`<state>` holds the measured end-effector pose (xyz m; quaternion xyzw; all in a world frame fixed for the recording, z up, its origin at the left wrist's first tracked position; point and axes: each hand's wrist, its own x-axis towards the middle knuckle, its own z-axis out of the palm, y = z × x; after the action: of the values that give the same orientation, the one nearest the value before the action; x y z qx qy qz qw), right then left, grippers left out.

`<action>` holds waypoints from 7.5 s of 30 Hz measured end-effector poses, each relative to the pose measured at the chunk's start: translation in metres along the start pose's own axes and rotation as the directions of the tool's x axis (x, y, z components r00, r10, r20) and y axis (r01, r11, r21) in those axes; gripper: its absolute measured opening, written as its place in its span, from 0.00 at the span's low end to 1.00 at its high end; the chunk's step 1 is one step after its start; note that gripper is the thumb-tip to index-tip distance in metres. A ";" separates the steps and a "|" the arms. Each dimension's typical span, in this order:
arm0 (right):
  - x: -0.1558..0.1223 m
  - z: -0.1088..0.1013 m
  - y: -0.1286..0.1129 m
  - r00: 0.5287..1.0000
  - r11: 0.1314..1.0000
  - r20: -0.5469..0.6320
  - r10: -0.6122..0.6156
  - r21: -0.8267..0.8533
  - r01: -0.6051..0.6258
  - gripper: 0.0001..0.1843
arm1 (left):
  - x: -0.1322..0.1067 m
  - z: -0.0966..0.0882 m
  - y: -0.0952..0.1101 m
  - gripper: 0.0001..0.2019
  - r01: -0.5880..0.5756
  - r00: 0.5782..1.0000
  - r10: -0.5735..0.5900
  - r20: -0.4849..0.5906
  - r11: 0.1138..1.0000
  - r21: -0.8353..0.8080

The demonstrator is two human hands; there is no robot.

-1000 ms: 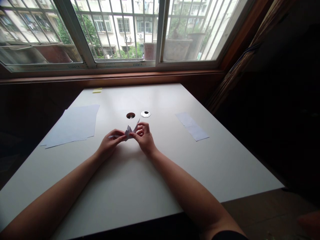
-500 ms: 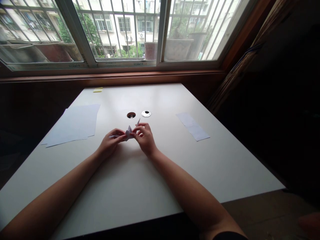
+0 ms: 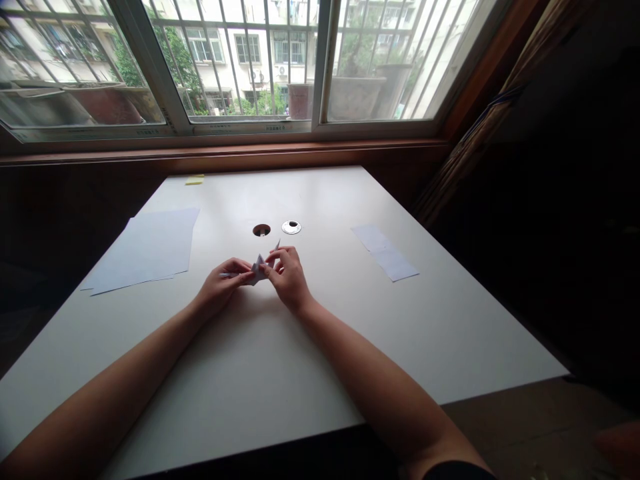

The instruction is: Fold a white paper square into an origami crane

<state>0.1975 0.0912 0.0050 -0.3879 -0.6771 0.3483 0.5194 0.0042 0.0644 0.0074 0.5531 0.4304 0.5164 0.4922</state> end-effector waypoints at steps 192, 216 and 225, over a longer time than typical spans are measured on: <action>0.008 -0.014 -0.005 0.870 0.762 0.231 0.435 0.420 -0.493 0.15 | 0.007 -0.005 0.000 0.14 -0.072 0.970 0.047 -0.238 0.993 -0.098; 0.010 -0.015 0.001 0.863 0.730 0.215 0.458 0.464 -0.503 0.15 | 0.001 -0.001 0.010 0.16 -0.117 0.976 0.128 -0.177 0.991 0.072; 0.007 -0.015 -0.002 0.865 0.756 0.248 0.435 0.421 -0.501 0.16 | -0.001 -0.002 0.012 0.12 -0.125 0.965 0.136 -0.226 0.990 0.061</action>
<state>0.2105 0.0981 0.0128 -0.3821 -0.4860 0.6466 0.4468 0.0021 0.0621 0.0187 0.5278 0.4589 0.5981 0.3912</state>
